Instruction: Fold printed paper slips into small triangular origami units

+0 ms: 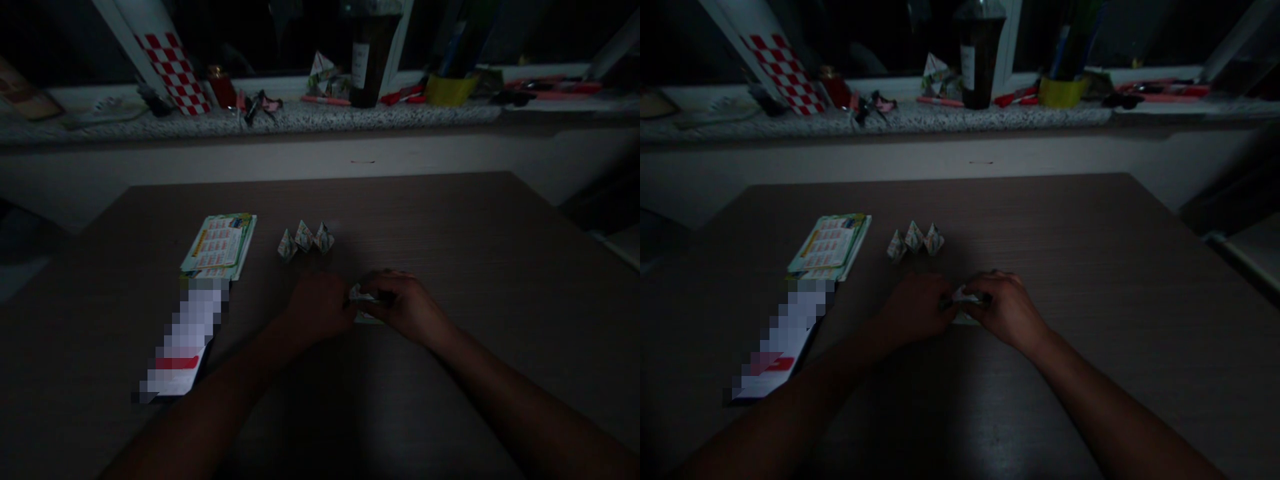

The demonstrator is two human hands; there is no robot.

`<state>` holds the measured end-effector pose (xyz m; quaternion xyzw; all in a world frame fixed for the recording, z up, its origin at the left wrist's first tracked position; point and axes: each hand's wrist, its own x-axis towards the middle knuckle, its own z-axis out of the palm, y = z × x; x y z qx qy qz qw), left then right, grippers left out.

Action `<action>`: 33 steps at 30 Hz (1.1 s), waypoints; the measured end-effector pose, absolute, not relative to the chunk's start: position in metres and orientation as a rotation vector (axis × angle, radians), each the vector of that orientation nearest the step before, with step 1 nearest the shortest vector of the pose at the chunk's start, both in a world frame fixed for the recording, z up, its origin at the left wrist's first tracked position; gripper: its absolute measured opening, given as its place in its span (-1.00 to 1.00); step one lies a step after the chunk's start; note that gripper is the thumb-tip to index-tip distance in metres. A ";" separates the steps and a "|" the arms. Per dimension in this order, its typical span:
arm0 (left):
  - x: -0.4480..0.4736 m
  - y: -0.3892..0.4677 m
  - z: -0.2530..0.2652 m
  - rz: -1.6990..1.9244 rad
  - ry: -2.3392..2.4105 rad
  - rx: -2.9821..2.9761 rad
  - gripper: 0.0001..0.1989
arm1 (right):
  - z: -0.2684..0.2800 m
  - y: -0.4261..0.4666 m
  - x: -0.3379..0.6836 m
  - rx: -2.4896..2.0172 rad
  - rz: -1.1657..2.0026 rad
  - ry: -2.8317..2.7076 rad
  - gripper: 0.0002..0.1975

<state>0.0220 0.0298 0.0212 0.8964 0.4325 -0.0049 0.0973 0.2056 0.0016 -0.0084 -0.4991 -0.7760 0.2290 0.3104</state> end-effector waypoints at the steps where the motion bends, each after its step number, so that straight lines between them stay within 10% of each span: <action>1: 0.022 0.031 0.021 -0.025 1.280 2.645 -0.68 | -0.008 0.002 0.206 -1.322 0.603 -2.050 -0.85; 17: -0.002 0.047 0.039 -0.331 1.482 2.298 -0.65 | -0.009 0.002 0.207 -1.312 0.564 -2.057 -0.80; 33: 0.018 0.031 0.025 0.140 1.178 2.464 -0.77 | -0.006 0.003 0.208 -1.281 0.626 -2.059 -0.84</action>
